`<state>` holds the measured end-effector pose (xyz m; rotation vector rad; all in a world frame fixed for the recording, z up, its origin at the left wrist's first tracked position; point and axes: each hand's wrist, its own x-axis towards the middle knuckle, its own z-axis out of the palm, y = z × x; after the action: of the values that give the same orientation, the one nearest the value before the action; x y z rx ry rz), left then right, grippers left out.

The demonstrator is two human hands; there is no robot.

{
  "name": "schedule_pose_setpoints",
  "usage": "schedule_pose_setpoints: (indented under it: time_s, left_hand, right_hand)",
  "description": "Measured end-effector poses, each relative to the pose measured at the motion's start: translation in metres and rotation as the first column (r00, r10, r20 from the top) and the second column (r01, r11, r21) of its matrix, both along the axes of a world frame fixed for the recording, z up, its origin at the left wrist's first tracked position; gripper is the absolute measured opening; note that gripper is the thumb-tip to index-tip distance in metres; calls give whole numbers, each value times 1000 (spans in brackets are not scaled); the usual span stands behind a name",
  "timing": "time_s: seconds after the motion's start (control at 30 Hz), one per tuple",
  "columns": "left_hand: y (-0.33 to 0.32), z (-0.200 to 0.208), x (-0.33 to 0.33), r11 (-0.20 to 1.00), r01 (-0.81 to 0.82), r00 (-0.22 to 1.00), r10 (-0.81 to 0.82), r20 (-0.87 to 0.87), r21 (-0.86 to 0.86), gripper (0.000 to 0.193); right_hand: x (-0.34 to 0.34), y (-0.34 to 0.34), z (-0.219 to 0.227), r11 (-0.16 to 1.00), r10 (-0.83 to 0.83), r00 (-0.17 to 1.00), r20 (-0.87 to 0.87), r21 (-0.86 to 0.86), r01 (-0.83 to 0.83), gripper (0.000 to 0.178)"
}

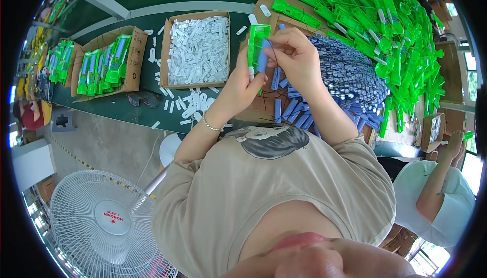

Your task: The person assembles plastic housings by hand, inserting rechargeable batteries, wiring harnesses, internal chips, and white plastic clips into them on a factory assembly line.

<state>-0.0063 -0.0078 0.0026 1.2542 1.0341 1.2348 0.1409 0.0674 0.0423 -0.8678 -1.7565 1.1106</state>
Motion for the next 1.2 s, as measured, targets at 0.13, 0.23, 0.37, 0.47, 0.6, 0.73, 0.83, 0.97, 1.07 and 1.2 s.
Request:
schedule_pose_setpoints:
  time_s: [0.13,0.23,0.37,0.47,0.6,0.73,0.83,0.97,1.07,1.2]
  left_hand:
    - [-9,3,-5,997,5,997,1,72,-82,56]
    - [-23,3,-16,997,1,985,13,171,-77,52]
    - [-36,-1,-29,998,-54,987,56,151,-20,48]
    - [-49,3,-34,992,-100,982,110,156,-71,44]
    - [-60,-7,-42,981,-164,942,187,277,-104,42]
    - [-67,-9,-48,967,-220,901,253,352,-131,41]
    - [-70,-8,-54,955,-265,919,291,265,-131,40]
    - [-79,-13,-60,955,-269,904,296,310,-129,40]
    - [-85,-16,-65,953,-267,901,301,313,-145,40]
    - [-92,-22,-67,943,-294,886,329,327,-152,38]
  right_hand:
    - [-12,-7,1,993,78,995,-58,-88,-83,22]
    - [-21,-11,-1,991,22,984,176,130,-46,33]
    - [-48,-20,-6,912,211,884,-417,-242,-332,65]
    - [-60,-26,0,695,243,844,-478,-521,-495,58]
    - [-79,-28,-9,590,257,830,-494,-600,-540,54]
    - [-94,-33,-10,610,316,849,-422,-595,-523,52]
    - [-102,-37,-9,552,288,819,-496,-613,-565,51]
    - [-109,-36,-13,502,333,798,-502,-622,-601,50]
    - [-115,-37,-18,450,355,791,-498,-651,-611,48]
    - [-125,-44,-20,570,410,876,-253,-679,-463,48]
